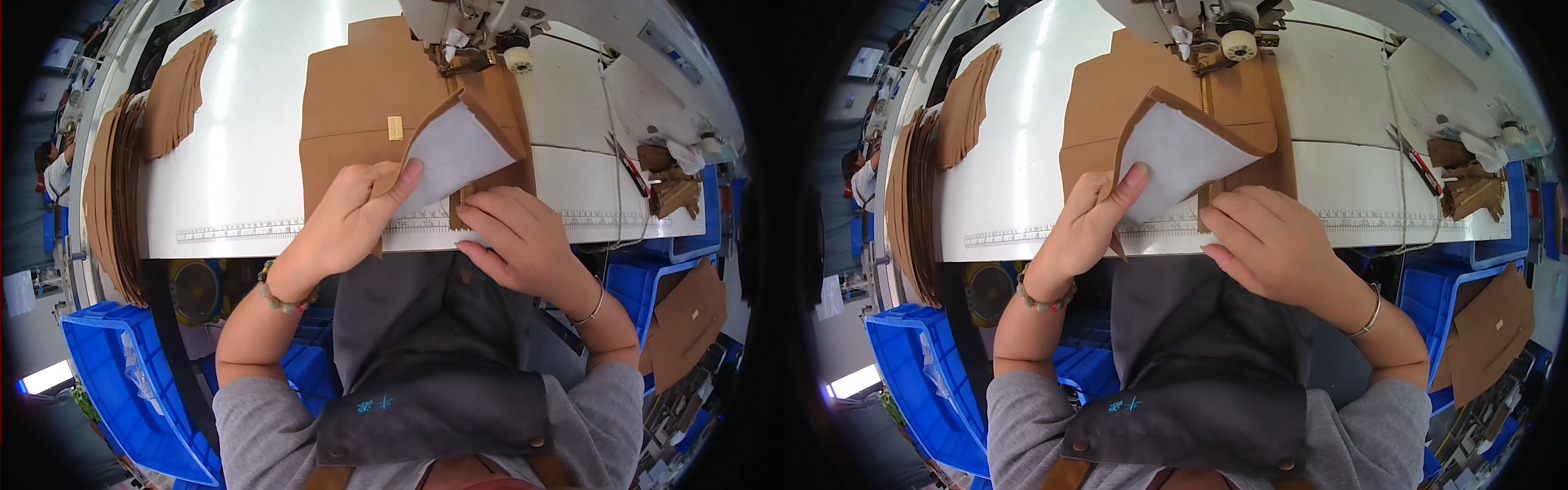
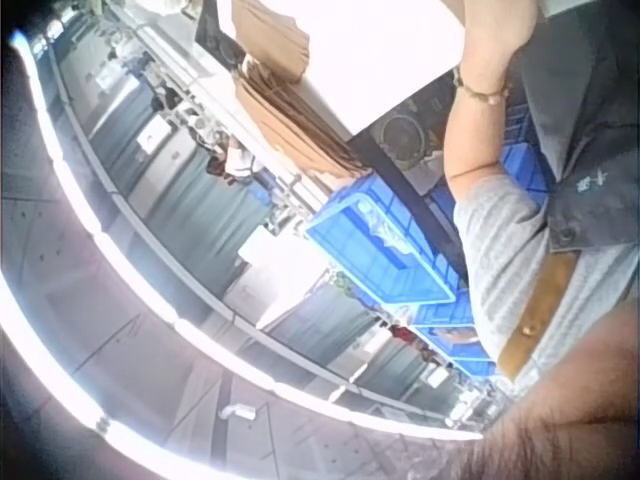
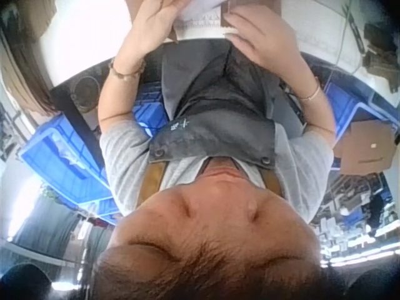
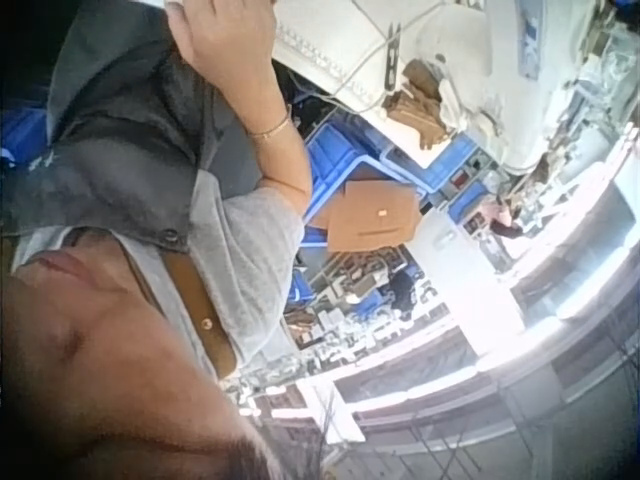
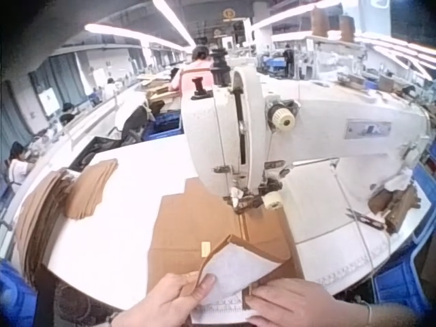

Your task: Sewing a zipper onto a pre-cut leather panel using an industrial sewing machine.

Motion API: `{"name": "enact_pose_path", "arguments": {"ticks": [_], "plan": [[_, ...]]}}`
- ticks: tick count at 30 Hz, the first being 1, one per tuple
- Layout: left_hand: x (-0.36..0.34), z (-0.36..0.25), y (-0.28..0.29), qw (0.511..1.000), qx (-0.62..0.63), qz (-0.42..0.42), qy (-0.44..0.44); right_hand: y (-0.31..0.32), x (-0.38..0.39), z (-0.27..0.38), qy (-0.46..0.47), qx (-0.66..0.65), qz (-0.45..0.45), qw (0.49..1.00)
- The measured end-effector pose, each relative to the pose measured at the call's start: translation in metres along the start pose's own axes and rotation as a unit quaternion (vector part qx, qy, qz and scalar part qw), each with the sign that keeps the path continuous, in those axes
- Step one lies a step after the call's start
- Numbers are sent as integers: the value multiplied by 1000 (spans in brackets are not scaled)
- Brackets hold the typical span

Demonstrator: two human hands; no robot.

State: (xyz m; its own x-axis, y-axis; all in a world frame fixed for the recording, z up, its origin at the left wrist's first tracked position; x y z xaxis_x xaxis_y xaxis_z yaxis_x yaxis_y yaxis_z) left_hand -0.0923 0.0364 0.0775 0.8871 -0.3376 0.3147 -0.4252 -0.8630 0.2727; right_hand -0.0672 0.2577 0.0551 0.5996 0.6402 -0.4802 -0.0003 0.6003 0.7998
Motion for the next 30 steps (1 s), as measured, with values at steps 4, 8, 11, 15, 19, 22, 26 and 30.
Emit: {"name": "enact_pose_path", "arguments": {"ticks": [4, 8, 11, 15, 19, 22, 26, 30], "plan": [[3, 12, 0, 994, 65, -58, -65, -8, -9, -2, 40, 38, 11, 998], [2, 20, -2, 987, 77, -67, -126, -9, -8, -3, 64, 65, -13, 996], [3, 21, -1, 986, 53, -70, -141, -10, -5, -4, 65, 64, -17, 996], [1, 22, 1, 987, 52, -61, -136, -11, -3, -7, 74, 60, -24, 995], [1, 22, 0, 990, 60, -51, -120, -11, -2, -7, 75, 60, -28, 995], [1, 20, 0, 988, 48, -58, -136, -11, -3, -6, 72, 66, -29, 995], [2, 23, 0, 992, 50, -44, -108, -10, 0, -3, 83, 85, -10, 993], [5, 15, -11, 968, -97, -62, -224, -17, 17, -1, 85, 119, -20, 989]]}}
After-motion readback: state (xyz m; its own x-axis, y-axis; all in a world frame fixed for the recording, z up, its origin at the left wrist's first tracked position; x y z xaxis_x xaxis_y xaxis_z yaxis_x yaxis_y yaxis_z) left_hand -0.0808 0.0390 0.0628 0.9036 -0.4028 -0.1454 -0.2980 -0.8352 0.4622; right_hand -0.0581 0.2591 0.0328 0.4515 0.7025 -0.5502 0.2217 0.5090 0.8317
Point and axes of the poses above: each hand's wrist, its own x-axis away from the middle knuckle, its own y-axis out of the back of the hand, z = x × y, the point moved 3 cm from there along -x, towards the middle knuckle, and after that the axes turned 2 degrees about z, right-handed, at the moved point
